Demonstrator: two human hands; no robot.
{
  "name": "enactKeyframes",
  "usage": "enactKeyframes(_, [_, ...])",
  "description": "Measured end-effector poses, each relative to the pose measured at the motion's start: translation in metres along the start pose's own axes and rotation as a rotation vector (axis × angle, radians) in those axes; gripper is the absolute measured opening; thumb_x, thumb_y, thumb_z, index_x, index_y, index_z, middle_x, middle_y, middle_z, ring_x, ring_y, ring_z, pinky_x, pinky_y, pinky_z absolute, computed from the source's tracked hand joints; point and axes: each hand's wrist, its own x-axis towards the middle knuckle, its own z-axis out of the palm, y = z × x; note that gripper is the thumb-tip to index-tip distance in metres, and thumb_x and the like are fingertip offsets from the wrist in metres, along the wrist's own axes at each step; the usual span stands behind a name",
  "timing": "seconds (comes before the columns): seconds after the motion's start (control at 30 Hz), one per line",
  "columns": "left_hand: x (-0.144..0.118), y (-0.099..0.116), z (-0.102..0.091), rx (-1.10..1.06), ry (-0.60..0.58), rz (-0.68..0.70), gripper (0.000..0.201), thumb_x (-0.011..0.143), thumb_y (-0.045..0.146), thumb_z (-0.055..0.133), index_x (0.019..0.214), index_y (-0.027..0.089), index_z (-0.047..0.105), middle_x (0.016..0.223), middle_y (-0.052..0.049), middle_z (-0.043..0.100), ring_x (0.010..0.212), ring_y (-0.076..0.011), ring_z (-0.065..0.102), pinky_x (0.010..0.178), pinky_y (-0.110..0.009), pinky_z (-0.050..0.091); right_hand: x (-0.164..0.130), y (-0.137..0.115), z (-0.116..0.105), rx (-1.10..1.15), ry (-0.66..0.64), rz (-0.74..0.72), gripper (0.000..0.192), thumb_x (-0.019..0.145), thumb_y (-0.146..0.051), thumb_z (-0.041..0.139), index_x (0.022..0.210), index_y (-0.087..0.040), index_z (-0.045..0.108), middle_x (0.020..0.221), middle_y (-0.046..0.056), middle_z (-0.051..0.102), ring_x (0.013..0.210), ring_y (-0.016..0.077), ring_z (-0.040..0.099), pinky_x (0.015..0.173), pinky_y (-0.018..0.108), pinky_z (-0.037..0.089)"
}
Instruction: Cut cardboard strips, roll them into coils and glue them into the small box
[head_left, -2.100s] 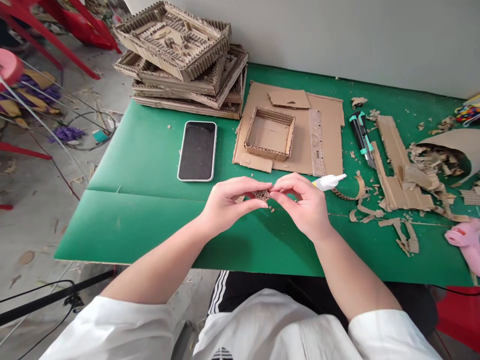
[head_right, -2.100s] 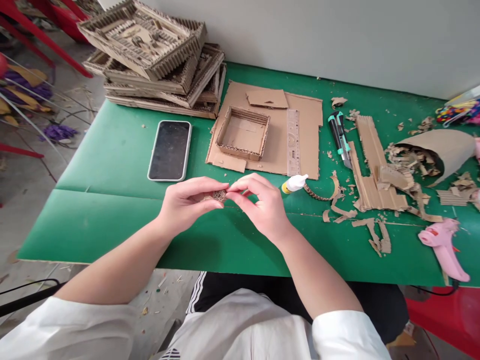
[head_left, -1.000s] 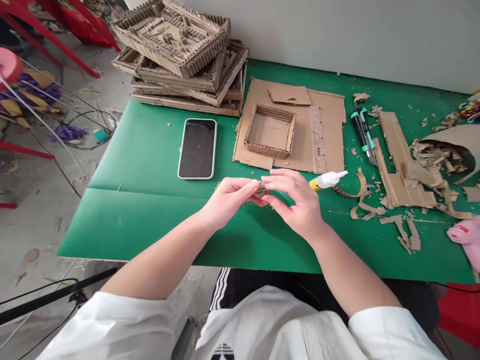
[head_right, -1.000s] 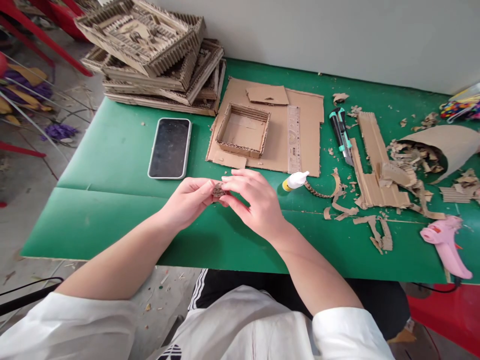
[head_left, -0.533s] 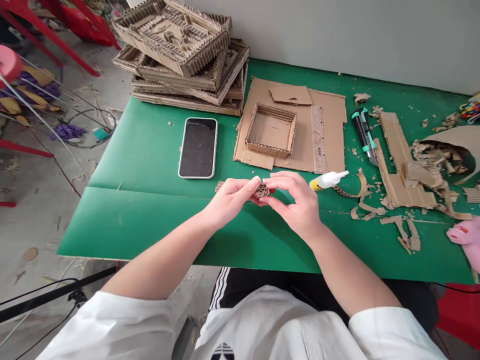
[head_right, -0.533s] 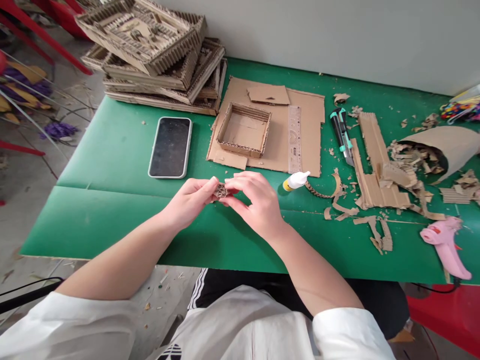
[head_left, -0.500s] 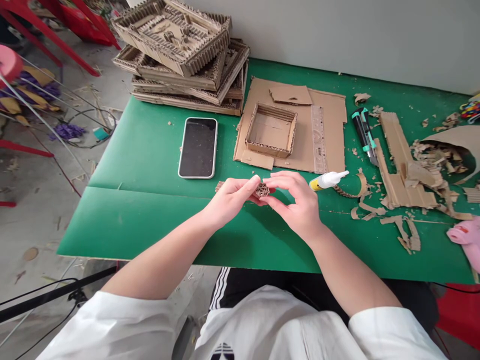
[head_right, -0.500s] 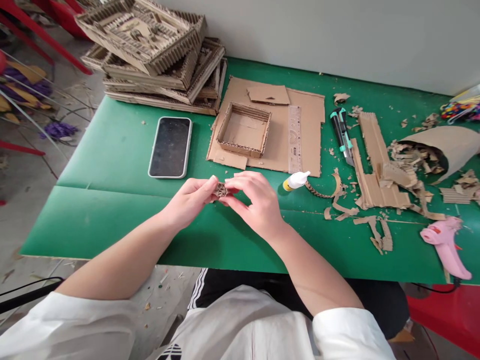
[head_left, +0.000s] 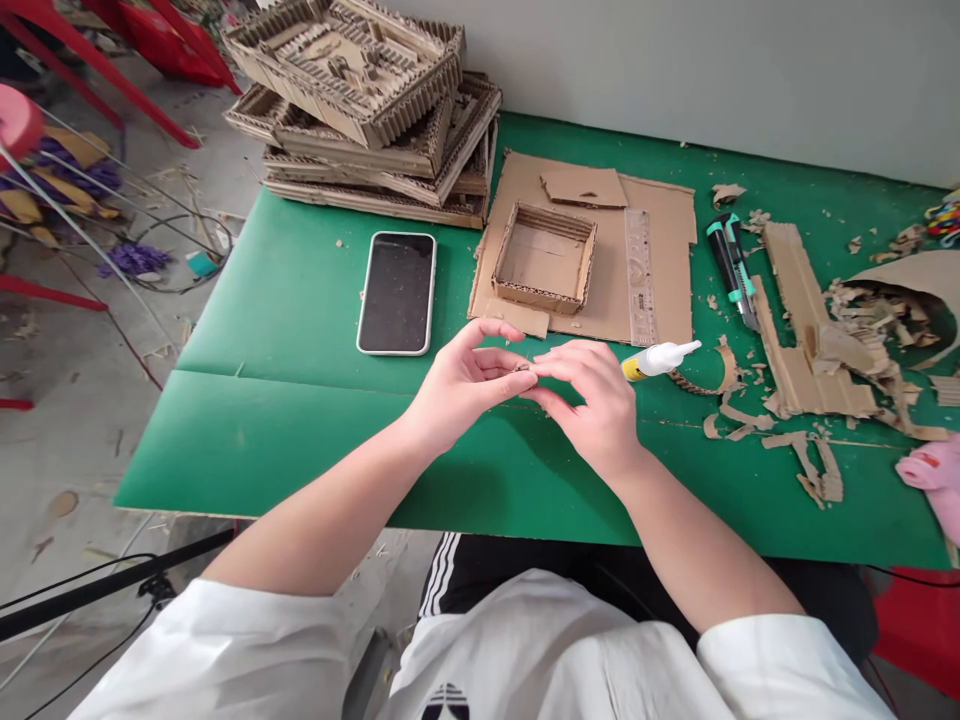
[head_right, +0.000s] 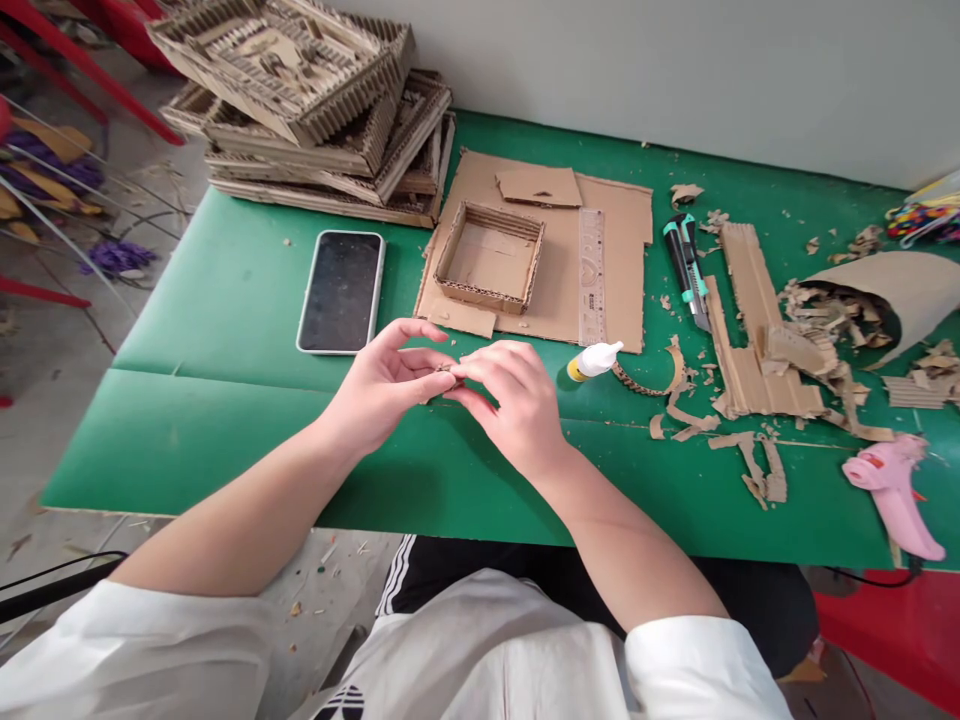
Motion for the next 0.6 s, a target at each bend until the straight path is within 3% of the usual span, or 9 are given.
enactKeyframes(0.37, [0.0008,0.0012,-0.0014,0.059,-0.019,-0.008,0.04,0.069,0.023,0.077,0.1,0.02,0.051,0.075,0.002,0.067,0.074,-0.0132,0.068,0.07,-0.026,0.058,0.0001,-0.0006,0.0,0.027,0.001,0.026,0.012,0.076,-0.021,0.07,0.085,-0.022,0.063,0.082,0.003,0.07,0.084,0.0168,0.061,0.074,0.034,0.056])
enactKeyframes(0.6, [0.0013,0.0047,-0.0023,0.03,-0.05,-0.03,0.04,0.08,0.036,0.068,0.112,0.02,0.053,0.083,-0.002,0.07,0.079,-0.0149,0.069,0.074,-0.028,0.057,-0.0001,0.002,-0.0006,0.013,0.005,0.035,0.014,0.077,-0.021,0.069,0.088,-0.022,0.062,0.085,0.003,0.069,0.086,0.0173,0.061,0.075,0.035,0.055])
